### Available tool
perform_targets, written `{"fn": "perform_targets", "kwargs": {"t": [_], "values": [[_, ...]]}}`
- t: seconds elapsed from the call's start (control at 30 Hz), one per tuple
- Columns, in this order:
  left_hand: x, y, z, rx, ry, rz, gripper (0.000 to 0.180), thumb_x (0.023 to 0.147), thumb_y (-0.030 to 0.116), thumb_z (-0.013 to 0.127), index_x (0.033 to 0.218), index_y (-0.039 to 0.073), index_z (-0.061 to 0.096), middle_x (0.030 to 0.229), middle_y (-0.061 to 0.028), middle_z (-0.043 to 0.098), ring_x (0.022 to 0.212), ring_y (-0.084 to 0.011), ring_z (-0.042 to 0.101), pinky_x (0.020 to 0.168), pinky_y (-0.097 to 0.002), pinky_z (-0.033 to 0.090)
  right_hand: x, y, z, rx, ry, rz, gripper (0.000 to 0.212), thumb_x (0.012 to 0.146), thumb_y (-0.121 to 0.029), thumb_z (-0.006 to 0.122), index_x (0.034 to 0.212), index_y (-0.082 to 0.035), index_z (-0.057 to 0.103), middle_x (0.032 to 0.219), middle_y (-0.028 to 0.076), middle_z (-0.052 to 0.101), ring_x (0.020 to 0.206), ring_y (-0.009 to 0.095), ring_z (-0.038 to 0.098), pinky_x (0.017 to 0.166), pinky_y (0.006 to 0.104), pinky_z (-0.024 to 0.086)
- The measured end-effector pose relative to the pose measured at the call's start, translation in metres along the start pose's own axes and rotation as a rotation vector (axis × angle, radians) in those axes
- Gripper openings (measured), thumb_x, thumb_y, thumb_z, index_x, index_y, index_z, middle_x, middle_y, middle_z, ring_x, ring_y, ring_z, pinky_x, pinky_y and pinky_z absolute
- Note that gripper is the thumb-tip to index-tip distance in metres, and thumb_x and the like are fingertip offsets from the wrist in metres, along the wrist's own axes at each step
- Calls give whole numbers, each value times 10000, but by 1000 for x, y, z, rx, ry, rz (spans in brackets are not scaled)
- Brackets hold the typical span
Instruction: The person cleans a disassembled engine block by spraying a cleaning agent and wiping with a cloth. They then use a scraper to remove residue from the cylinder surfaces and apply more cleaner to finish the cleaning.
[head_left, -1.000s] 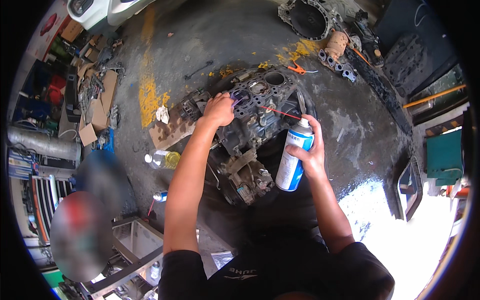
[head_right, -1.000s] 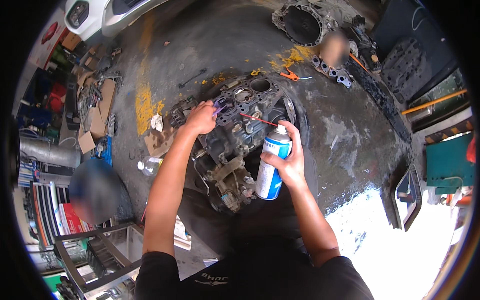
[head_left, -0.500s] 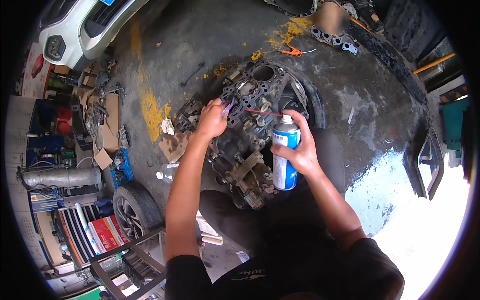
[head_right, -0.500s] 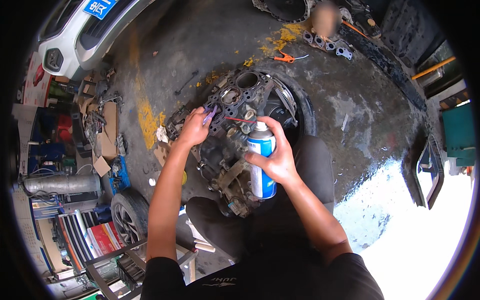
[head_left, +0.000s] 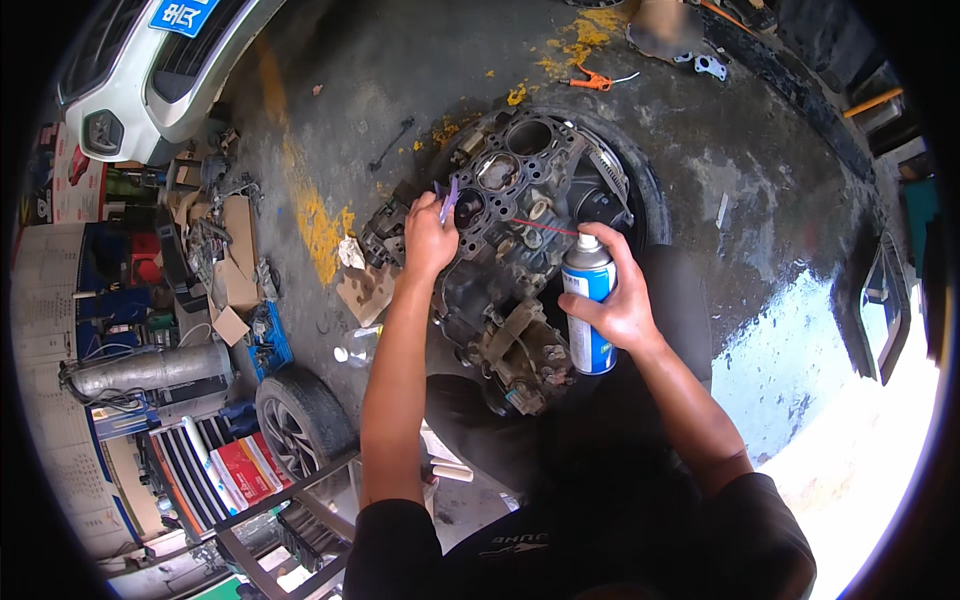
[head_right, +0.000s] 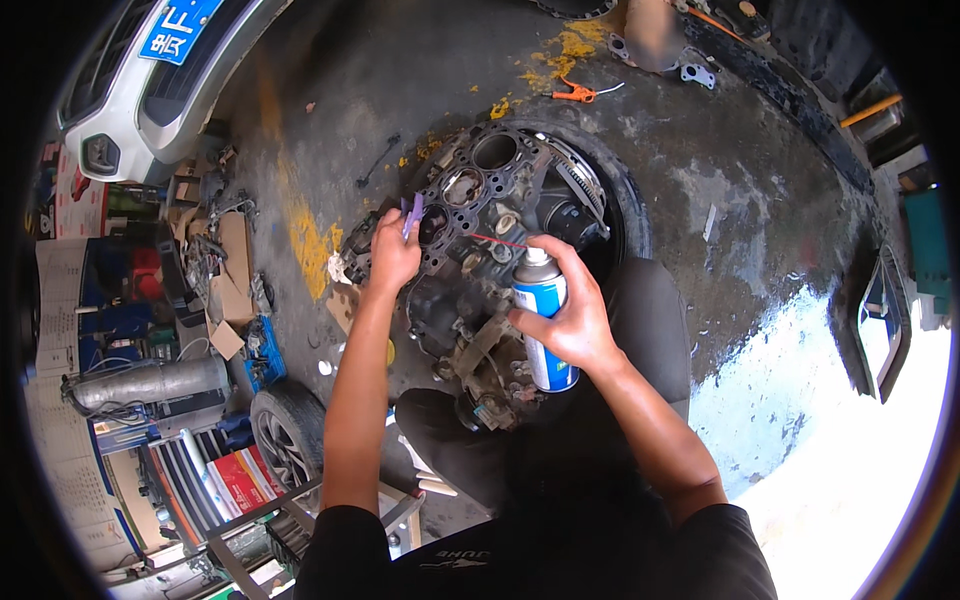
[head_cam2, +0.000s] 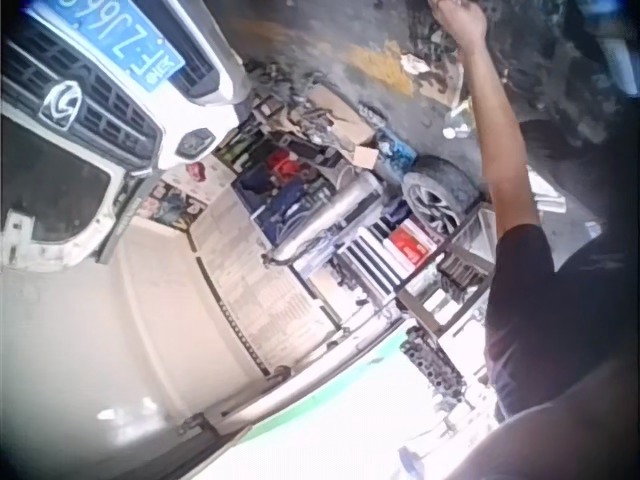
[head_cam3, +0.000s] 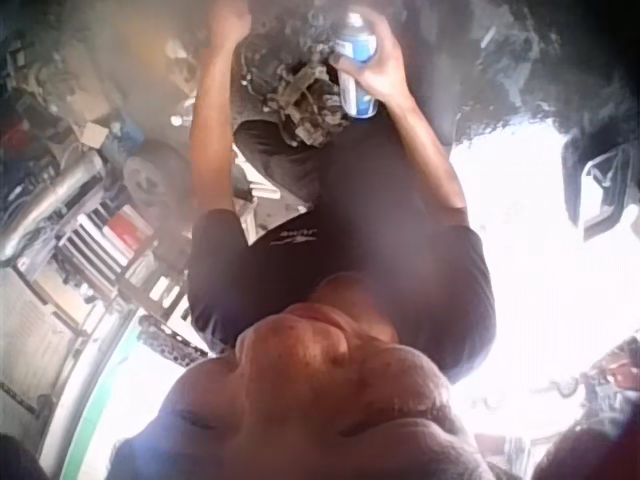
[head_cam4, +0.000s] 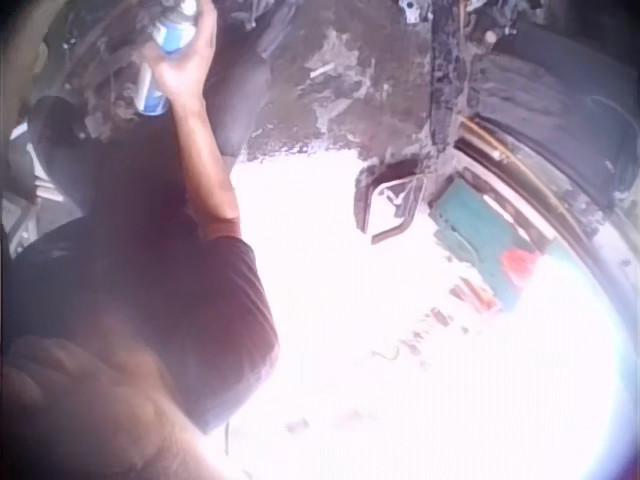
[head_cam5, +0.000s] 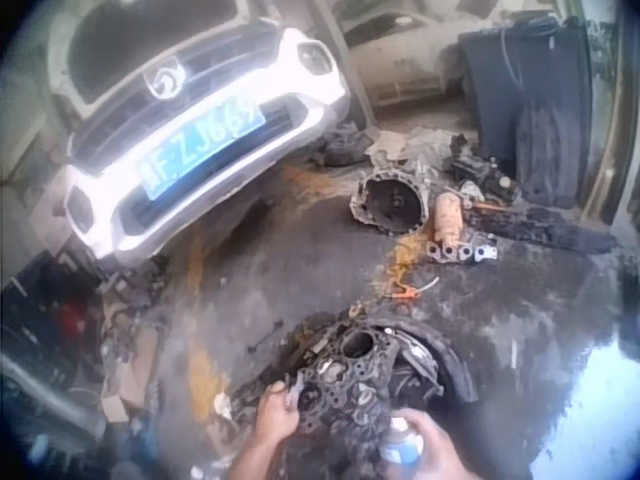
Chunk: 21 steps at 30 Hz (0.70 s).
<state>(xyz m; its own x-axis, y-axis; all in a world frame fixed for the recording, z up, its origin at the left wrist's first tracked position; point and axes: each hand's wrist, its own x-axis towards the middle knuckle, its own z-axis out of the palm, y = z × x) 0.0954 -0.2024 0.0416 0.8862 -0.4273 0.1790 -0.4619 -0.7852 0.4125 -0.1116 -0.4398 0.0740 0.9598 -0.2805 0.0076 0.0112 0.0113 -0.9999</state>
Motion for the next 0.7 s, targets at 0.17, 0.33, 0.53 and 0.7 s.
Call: {"fn": "perform_targets", "kwargs": {"t": [0.17,0.33,0.53,0.7], "values": [[1,-24,-26,15,-216,176,172,901,43,634,1037,-44,696,1038,-163,623,1009,-387,561,900,-460,465,-14,8,-22,-48,16,40,753,624,-52,808,1324,-105,533,1138,80,615,1040,219,605,935,352,483],[29,-25,-30,-43,-387,170,196,960,105,615,1077,-43,668,1111,-185,608,1077,-362,527,972,-409,431,-9,2,-18,68,12,63,765,641,-45,811,1344,-108,514,1110,66,604,1022,198,593,925,346,482],[27,-33,-35,1,-490,115,205,964,109,624,1112,-22,678,1164,-175,625,1127,-345,543,1018,-386,420,-10,-6,-12,147,-13,63,770,641,-55,817,1345,-105,511,1144,82,602,1056,208,591,956,348,470],[33,-28,-36,-24,-457,177,176,930,59,628,1080,1,699,1030,-128,616,996,-336,526,923,-397,448,-8,-11,-8,94,-28,-95,741,653,-53,813,1335,-97,527,1186,102,611,1102,225,605,980,350,465]]}}
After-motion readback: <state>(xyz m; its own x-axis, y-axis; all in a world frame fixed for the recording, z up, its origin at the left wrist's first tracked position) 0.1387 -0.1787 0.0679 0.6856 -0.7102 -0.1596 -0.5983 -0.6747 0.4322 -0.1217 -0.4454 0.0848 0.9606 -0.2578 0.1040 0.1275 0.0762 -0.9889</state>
